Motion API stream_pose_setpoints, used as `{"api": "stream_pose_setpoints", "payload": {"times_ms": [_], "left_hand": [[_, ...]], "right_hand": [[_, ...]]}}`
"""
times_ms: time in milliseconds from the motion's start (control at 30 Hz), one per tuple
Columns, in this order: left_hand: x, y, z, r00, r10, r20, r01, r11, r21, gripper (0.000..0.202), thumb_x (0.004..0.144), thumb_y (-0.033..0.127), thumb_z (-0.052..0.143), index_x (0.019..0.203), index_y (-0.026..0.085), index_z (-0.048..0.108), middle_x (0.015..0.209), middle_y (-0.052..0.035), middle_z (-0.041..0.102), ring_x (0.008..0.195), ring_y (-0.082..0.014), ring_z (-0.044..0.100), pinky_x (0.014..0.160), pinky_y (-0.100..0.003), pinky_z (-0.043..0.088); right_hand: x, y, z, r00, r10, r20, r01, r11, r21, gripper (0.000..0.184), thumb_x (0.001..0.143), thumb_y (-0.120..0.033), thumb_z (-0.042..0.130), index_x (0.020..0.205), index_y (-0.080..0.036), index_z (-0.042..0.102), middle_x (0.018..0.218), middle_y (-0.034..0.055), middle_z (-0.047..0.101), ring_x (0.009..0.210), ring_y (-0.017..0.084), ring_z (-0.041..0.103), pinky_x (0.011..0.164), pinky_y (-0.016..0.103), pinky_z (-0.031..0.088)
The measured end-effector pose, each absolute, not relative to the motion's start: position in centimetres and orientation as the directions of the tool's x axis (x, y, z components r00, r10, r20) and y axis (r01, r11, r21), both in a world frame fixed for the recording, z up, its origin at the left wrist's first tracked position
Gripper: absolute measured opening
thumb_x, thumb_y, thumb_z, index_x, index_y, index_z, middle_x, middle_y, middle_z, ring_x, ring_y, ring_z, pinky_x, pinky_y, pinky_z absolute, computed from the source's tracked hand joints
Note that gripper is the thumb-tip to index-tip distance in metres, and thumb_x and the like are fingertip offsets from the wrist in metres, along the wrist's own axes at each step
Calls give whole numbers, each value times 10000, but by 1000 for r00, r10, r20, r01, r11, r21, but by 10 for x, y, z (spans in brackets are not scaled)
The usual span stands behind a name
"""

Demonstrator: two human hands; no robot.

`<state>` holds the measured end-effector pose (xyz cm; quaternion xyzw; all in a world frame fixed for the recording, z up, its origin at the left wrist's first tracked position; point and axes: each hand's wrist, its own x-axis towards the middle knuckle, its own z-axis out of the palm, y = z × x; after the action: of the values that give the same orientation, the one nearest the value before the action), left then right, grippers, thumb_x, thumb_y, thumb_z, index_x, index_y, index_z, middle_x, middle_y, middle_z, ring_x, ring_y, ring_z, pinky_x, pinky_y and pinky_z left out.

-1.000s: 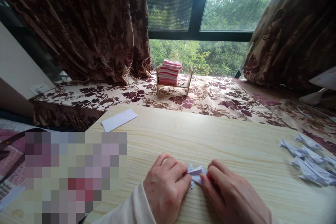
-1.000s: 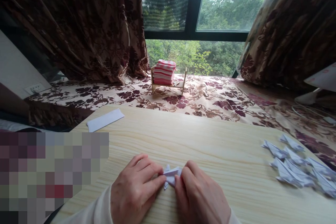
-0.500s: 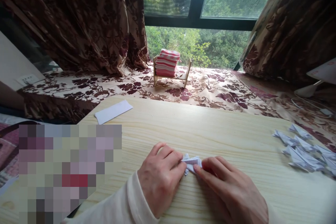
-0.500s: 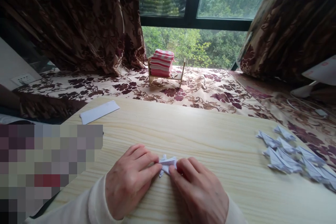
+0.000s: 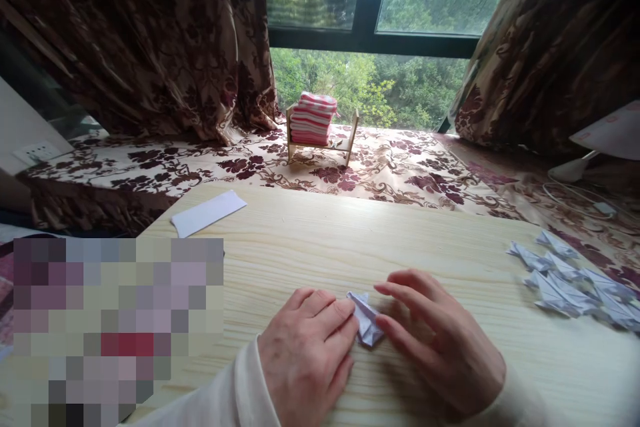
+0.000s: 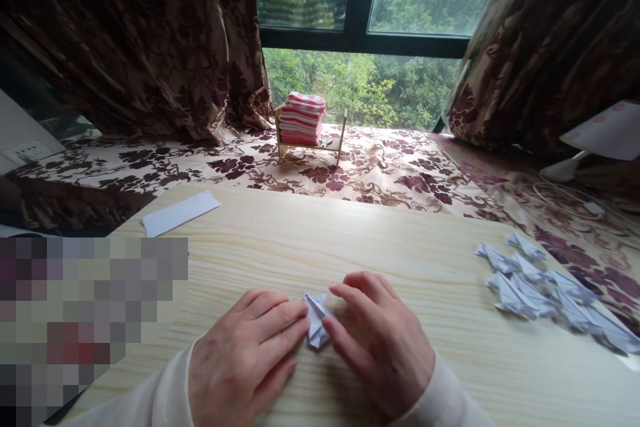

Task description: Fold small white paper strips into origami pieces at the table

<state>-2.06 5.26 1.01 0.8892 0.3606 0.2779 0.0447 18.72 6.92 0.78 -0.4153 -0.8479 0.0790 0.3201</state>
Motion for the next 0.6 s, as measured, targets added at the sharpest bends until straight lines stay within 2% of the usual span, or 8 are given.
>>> {"api": "stream_pose_setpoints", "payload": {"times_ms": [100, 267, 467, 600], "left_hand": [[-21, 54, 13, 602, 660, 449, 596, -746, 298, 259, 860, 145, 430, 1052, 158, 603, 1018, -49, 654, 932, -210, 531, 858, -393, 427], [-21, 53, 10, 590, 674, 444, 595, -735, 325, 278, 815, 171, 473, 1057, 165, 609, 1042, -50, 653, 940, -227, 526, 881, -416, 408], [-23, 55, 1, 611, 585, 533, 578, -790, 205, 337, 811, 225, 494, 1122, 153, 600, 1125, -70, 648, 965, -238, 539, 895, -412, 416], [-24, 58, -2, 623, 555, 551, 575, -803, 158, 341, 820, 255, 482, 1126, 165, 602, 1104, -77, 652, 962, -236, 545, 882, -421, 430]], "right_hand": [[183, 70, 5, -477, 779, 407, 657, 623, -424, 93, 872, -225, 529, 921, -198, 603, 877, 66, 566, 799, 196, 536, 681, 346, 472], [176, 65, 4, -471, 768, 434, 662, 633, -401, 131, 896, -165, 476, 826, -188, 585, 803, 46, 570, 746, 168, 521, 647, 303, 440], [175, 64, 5, -488, 750, 447, 677, 648, -348, 177, 918, -156, 431, 825, -190, 578, 763, 38, 588, 690, 153, 526, 614, 266, 427], [173, 63, 4, -494, 730, 472, 675, 664, -322, 215, 928, -158, 406, 797, -185, 575, 740, 42, 590, 681, 148, 535, 620, 253, 442]]}}
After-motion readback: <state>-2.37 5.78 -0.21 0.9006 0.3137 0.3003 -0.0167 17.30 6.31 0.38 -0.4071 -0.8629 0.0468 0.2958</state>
